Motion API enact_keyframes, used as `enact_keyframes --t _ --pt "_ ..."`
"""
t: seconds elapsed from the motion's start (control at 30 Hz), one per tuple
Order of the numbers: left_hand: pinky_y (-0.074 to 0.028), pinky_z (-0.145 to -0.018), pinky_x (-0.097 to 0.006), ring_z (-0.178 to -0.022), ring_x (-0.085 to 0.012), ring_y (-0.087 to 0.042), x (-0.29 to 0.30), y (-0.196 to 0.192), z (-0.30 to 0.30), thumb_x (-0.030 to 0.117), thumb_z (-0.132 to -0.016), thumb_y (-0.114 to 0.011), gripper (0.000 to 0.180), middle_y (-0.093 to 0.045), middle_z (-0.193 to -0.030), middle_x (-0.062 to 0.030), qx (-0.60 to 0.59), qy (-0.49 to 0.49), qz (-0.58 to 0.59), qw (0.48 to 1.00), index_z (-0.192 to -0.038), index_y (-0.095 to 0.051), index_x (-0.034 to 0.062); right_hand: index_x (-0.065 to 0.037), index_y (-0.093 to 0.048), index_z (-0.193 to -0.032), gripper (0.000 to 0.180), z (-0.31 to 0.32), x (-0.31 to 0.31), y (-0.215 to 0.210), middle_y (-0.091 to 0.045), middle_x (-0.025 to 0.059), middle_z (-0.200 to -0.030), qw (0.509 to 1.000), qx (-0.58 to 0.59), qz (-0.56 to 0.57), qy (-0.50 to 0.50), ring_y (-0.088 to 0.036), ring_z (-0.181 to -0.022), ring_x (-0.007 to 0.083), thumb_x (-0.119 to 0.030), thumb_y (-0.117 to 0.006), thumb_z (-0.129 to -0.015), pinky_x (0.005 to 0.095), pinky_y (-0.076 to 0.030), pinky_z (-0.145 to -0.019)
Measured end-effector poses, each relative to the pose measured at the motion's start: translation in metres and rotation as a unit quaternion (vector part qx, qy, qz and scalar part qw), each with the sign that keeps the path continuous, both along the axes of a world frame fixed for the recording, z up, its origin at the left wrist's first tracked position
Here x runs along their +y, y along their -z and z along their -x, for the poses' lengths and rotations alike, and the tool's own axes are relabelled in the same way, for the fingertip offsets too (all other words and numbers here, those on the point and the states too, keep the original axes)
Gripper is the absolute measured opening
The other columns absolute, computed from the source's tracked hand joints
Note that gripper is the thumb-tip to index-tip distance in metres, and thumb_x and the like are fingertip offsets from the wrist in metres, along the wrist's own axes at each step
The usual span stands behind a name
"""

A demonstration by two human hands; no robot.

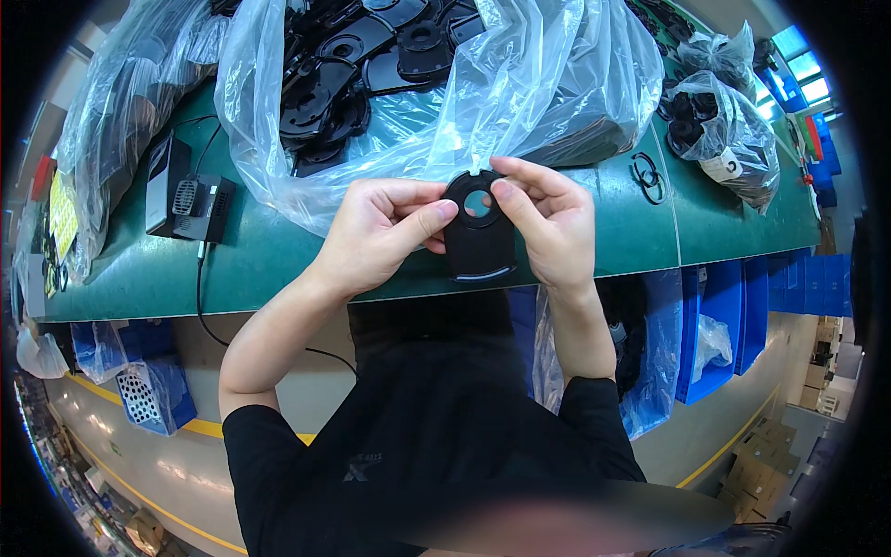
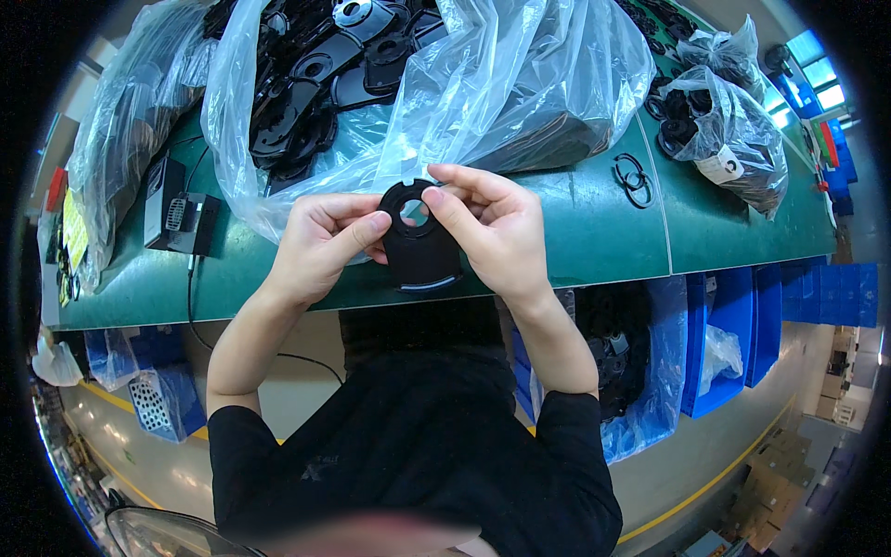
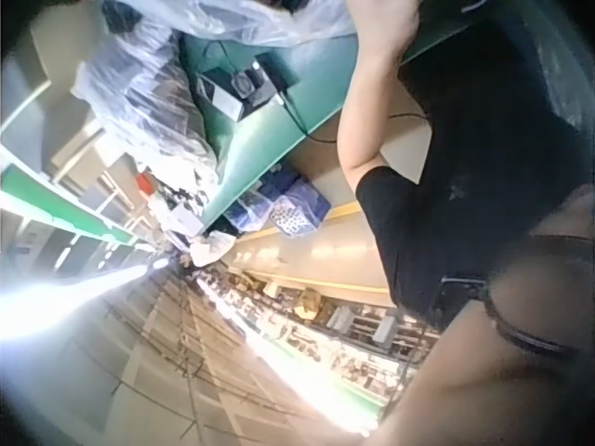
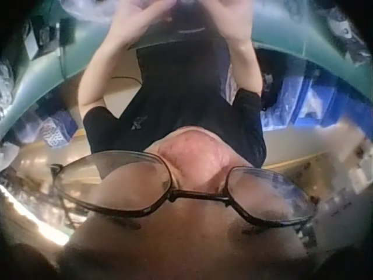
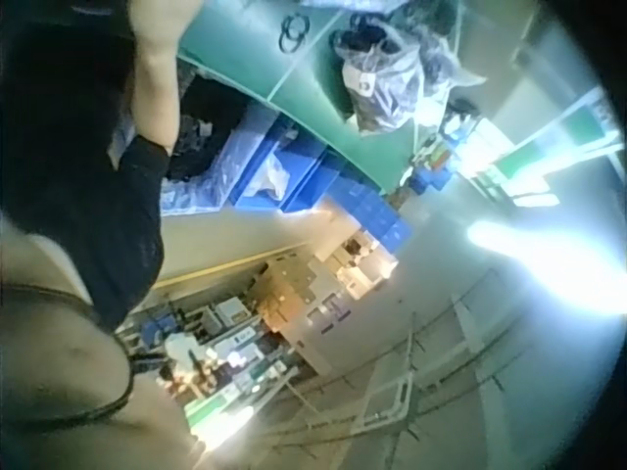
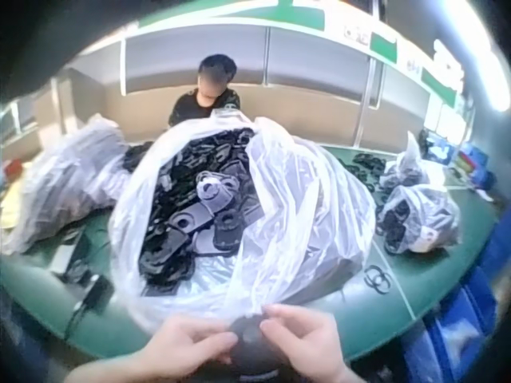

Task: The person assembles small black plastic housing components by hand, inserting circular inserts and plastic rings into them.

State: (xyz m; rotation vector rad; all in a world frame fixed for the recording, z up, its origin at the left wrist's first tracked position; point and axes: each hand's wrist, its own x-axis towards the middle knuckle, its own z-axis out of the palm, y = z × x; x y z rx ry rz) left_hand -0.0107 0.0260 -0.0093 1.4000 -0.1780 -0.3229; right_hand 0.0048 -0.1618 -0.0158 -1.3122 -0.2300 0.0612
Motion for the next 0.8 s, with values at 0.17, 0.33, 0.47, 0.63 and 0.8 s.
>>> enact_keyframes --t 0.17,0.33,0.47,0.63,0.8 --pt "-0.052 -0.063 -0.023 -0.073 -0.0114 -0.062 0.0014 0.0041 0.0004 0.016 -0.087 -0.06 0.027 -0.065 -0.086 -0.009 -0.026 -0.023 0.009 0.999 -0.105 -0.062 -0.0042 0.008 -0.057 -0.109 0.035 0.0034 -0.0003 -0.0018 -0.064 0.0116 -0.093 0.999 0.008 0.016 -0.05 -0.062 -0.083 0.0132 -0.001 -0.068 -0.076 0.0242 -0.05 -0.077" --pt "-0.051 -0.062 -0.022 -0.07 -0.0108 -0.061 0.0006 -0.0021 0.0024 0.015 -0.087 -0.06 0.026 -0.065 -0.083 -0.0083 -0.019 -0.018 0.008 1.0 -0.103 -0.062 -0.0047 0.007 -0.058 -0.107 0.035 0.002 -0.0019 -0.0026 -0.064 0.009 -0.091 1.0 -0.012 0.027 -0.01 -0.061 -0.08 0.0115 -0.001 -0.07 -0.075 0.0234 -0.051 -0.073" --pt "-0.051 -0.062 -0.023 -0.069 -0.0104 -0.061 0.0012 -0.0047 0.0012 0.014 -0.087 -0.06 0.025 -0.064 -0.082 -0.0078 -0.036 0.001 0.001 0.999 -0.102 -0.063 -0.0052 0.006 -0.061 -0.103 0.03 -0.001 -0.0008 -0.0046 -0.063 0.0072 -0.085 0.995 -0.066 0.051 0.045 -0.06 -0.075 0.0098 -0.002 -0.071 -0.075 0.0209 -0.05 -0.068" --pt "-0.052 -0.064 -0.023 -0.072 -0.0102 -0.061 0.0013 0.0001 0.0006 0.013 -0.087 -0.059 0.025 -0.065 -0.086 -0.0077 -0.045 -0.017 0.017 0.999 -0.104 -0.062 -0.0046 0.006 -0.055 -0.109 0.036 0.0054 0.0031 -0.0017 -0.064 0.0099 -0.089 1.0 -0.001 -0.005 -0.015 -0.061 -0.079 0.0116 -0.001 -0.069 -0.076 0.0222 -0.05 -0.071" --pt "-0.052 -0.064 -0.022 -0.075 -0.011 -0.062 -0.0003 -0.0016 0.0019 0.014 -0.087 -0.06 0.026 -0.066 -0.089 -0.0083 -0.026 -0.011 0.044 0.999 -0.104 -0.062 -0.0044 0.006 -0.052 -0.112 0.039 0.0062 -0.0019 0.0014 -0.064 0.0115 -0.093 0.999 -0.001 -0.006 -0.04 -0.062 -0.082 0.0122 -0.002 -0.068 -0.077 0.0228 -0.05 -0.075"
